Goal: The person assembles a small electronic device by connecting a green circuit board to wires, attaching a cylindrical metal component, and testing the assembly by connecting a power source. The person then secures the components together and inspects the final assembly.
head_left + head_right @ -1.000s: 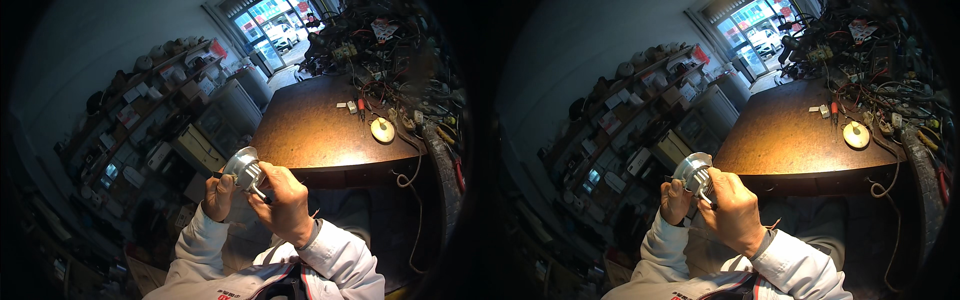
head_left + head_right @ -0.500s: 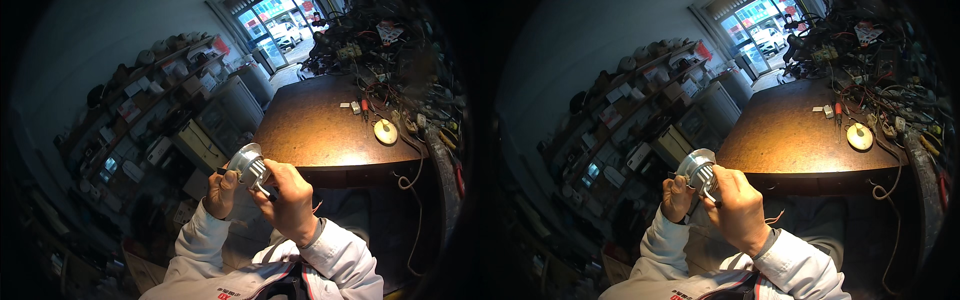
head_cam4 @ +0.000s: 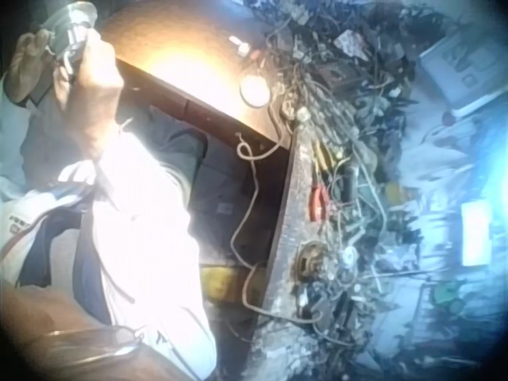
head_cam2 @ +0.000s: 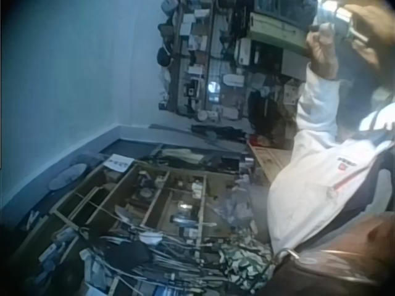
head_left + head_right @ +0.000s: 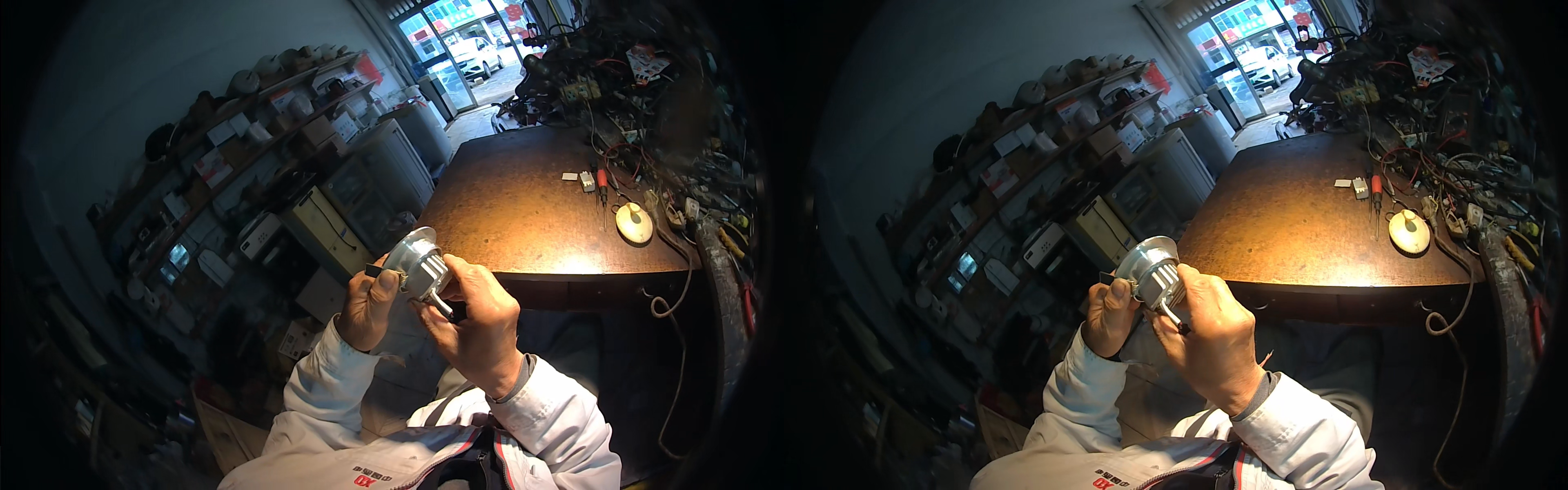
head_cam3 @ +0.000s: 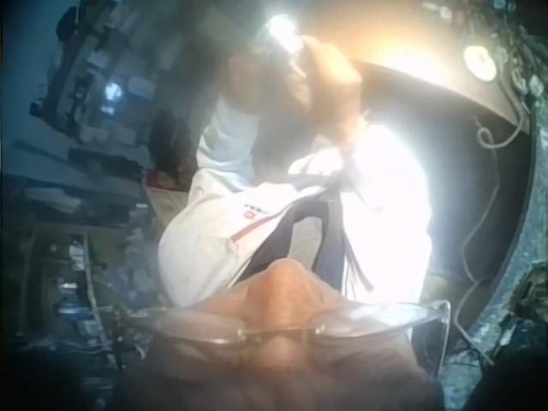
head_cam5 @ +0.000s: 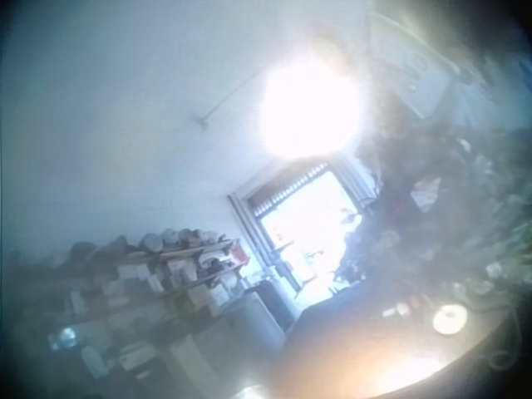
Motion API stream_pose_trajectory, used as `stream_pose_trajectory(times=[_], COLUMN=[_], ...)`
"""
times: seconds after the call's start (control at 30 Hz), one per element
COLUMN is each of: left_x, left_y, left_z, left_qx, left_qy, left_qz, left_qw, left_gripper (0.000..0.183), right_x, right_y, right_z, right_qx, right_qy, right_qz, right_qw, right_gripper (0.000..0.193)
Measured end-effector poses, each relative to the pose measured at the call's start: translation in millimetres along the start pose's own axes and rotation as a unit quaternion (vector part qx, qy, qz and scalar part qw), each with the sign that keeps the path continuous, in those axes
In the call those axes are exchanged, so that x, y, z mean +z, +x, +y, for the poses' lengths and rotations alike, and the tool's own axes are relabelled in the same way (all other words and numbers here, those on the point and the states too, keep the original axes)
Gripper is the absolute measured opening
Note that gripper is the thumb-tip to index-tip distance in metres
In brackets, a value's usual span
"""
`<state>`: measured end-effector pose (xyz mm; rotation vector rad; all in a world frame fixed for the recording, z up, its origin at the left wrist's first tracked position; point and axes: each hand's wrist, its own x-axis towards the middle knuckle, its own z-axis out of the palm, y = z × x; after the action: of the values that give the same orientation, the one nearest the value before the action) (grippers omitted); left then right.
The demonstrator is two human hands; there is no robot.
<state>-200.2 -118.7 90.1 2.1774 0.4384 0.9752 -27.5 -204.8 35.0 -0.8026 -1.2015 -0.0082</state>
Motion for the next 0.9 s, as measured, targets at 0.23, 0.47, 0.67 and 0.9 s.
stream_pose_trajectory(times=[0.23, 0.47, 0.67, 0.9], left_x=[14.8, 4.8, 5.2, 9.8], left_y=[6.8, 5.0, 9.5, 11.9], left_z=[19.8, 15.2, 20.4, 22.0], left_qx=[-0.004, -0.014, 0.005, 0.041], left_qy=[-0.041, -0.025, -0.017, -0.012], left_qz=[0.029, -0.038, -0.051, -0.035], left_qw=[0.999, 0.999, 0.999, 0.998], left_gripper=[0.045, 0.056, 0.059, 0.06], right_x=[-0.3, -1.9, -0.5, -1.4], right_y=[-0.3, -0.3, -0.6, -1.0], right_z=[1.2, 2.6, 4.9, 4.2], right_qx=[-0.001, 0.007, 0.002, 0.001], right_qy=[-0.006, -0.005, -0.02, -0.018], right_qz=[-0.005, -0.011, -0.009, -0.017], right_qw=[1.0, 1.0, 1.0, 1.0], right_gripper=[0.061, 0.063, 0.061, 0.063])
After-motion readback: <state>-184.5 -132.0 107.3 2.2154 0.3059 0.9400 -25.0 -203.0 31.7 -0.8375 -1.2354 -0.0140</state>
